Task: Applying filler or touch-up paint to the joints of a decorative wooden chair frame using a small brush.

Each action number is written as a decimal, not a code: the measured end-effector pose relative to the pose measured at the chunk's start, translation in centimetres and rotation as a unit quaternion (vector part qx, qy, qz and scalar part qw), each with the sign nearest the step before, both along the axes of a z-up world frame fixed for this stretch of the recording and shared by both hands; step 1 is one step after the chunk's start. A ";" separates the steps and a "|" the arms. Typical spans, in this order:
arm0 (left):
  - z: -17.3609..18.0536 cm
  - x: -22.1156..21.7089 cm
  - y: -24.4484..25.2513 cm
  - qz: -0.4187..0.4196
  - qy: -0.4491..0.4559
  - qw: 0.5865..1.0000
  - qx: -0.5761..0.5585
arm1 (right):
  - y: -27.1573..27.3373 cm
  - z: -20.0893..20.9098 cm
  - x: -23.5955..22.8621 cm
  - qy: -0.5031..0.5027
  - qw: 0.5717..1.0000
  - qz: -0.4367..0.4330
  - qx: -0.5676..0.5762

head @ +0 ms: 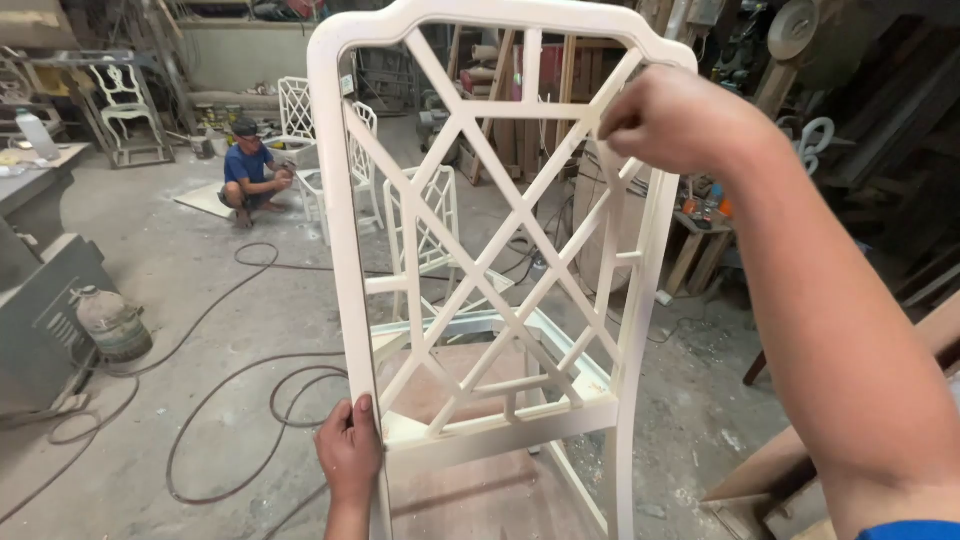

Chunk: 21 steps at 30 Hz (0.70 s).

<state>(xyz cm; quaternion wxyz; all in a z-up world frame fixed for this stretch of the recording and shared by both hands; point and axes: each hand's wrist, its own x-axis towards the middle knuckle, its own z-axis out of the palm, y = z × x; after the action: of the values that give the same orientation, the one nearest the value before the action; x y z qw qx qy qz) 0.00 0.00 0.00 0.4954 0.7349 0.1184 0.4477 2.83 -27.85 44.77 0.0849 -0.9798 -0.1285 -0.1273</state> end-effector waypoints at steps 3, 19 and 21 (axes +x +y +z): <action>-1.4 0.6 0.5 0.007 0.006 1.000 -0.004 | -5.3 -1.4 2.9 -0.077 0.983 0.108 0.124; -1.9 1.2 1.6 0.024 0.033 0.999 -0.035 | -1.7 -6.1 11.5 -0.370 0.885 0.280 0.022; -2.2 1.4 1.7 0.026 0.049 0.998 -0.031 | -1.6 -5.8 12.2 -0.393 0.869 0.299 0.042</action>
<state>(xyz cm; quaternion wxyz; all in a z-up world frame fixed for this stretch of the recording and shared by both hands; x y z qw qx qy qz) 1.44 1.68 -2.18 0.4997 0.7372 0.1751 0.4197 14.99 -29.42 38.97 0.1021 -0.7593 -0.4324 -0.4755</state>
